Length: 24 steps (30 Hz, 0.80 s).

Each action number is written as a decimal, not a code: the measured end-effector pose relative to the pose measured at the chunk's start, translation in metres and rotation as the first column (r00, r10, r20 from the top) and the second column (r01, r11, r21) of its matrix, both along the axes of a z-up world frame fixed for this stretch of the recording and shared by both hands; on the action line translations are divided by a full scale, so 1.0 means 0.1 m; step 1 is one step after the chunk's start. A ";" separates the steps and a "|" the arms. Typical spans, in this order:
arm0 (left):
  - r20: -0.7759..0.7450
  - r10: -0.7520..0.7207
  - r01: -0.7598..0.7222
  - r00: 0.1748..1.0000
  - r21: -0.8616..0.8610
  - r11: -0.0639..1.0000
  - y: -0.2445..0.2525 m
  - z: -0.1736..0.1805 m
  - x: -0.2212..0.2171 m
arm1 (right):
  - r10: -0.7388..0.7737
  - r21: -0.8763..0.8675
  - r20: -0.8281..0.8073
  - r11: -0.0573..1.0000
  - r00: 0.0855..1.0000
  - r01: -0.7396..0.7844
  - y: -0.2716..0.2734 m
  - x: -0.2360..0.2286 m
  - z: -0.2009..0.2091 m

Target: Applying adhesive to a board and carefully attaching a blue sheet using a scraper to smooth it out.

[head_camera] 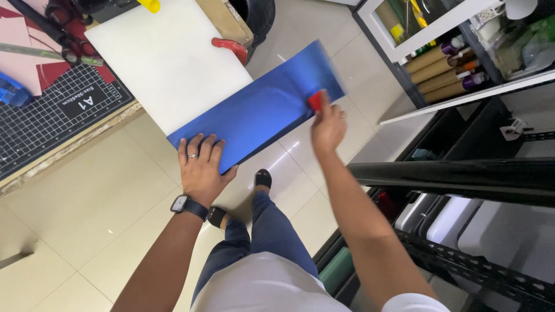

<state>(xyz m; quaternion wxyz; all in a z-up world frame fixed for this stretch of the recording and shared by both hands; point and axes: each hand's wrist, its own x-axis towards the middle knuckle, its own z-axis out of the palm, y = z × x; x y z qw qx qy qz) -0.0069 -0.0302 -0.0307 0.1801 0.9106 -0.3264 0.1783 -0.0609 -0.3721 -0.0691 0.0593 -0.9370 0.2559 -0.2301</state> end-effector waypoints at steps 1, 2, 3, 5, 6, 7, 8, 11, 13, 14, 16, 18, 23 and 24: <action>-0.031 -0.013 0.012 0.999 -0.016 1.000 -0.03 0.03 0.07 | -0.147 -0.024 0.065 0.989 0.987 0.148 -0.37 0.13 -0.07; -0.022 -0.012 0.012 1.000 -0.021 1.000 -0.01 0.07 0.07 | -0.145 -0.028 0.075 0.989 0.987 0.148 -0.32 0.06 0.11; -0.082 -0.032 0.030 0.996 -0.030 0.999 0.00 0.10 0.08 | -0.232 0.337 0.168 0.927 0.958 0.165 -0.26 -0.03 0.29; -0.141 -0.057 0.052 0.988 -0.039 0.998 -0.02 0.10 0.12 | -0.344 0.658 0.222 0.744 0.912 0.120 -0.26 -0.27 0.32; -0.167 -0.094 0.094 0.982 -0.007 0.996 -0.07 0.07 0.15 | -0.443 0.751 0.219 0.645 0.869 0.140 -0.31 -0.42 0.18; -0.193 -0.125 0.132 0.973 0.020 0.991 -0.12 0.04 0.19 | -0.534 0.831 0.203 0.537 0.821 0.143 -0.39 -0.56 0.05; -0.192 -0.125 0.131 0.973 0.019 0.991 -0.24 0.01 0.21 | -0.533 0.831 0.205 0.538 0.821 0.142 -0.33 -0.59 -0.09; -0.270 -0.262 0.296 0.926 0.092 0.951 -0.64 -0.05 0.35 | -0.010 0.745 -0.212 0.646 0.977 0.168 -0.26 -0.46 -0.28; -0.290 -0.339 0.396 0.895 0.166 0.903 -0.82 -0.05 0.39 | 0.116 0.663 -0.461 0.704 0.880 0.254 -0.21 -0.24 -0.16; -0.298 -0.338 0.398 0.893 0.170 0.901 -0.76 -0.04 0.37 | 0.119 0.667 -0.466 0.698 0.877 0.260 -0.24 -0.19 -0.30; -0.256 -0.400 0.439 0.880 0.118 0.891 -0.67 0.00 0.44 | 0.224 0.589 -0.498 0.796 0.838 0.137 -0.33 0.03 -0.57; -0.237 -0.400 0.442 0.885 0.163 0.882 -0.46 0.03 0.43 | 0.277 0.597 -0.499 0.797 0.821 0.094 -0.12 -0.06 -0.48; -0.168 -0.412 0.442 0.896 0.223 0.869 -0.13 0.01 0.42 | 0.446 0.769 -0.428 0.637 0.786 0.057 0.47 -0.25 -0.06; -0.158 -0.441 0.467 0.883 0.226 0.855 -0.21 0.00 0.48 | 0.452 0.788 -0.414 0.613 0.790 0.062 0.52 -0.23 0.02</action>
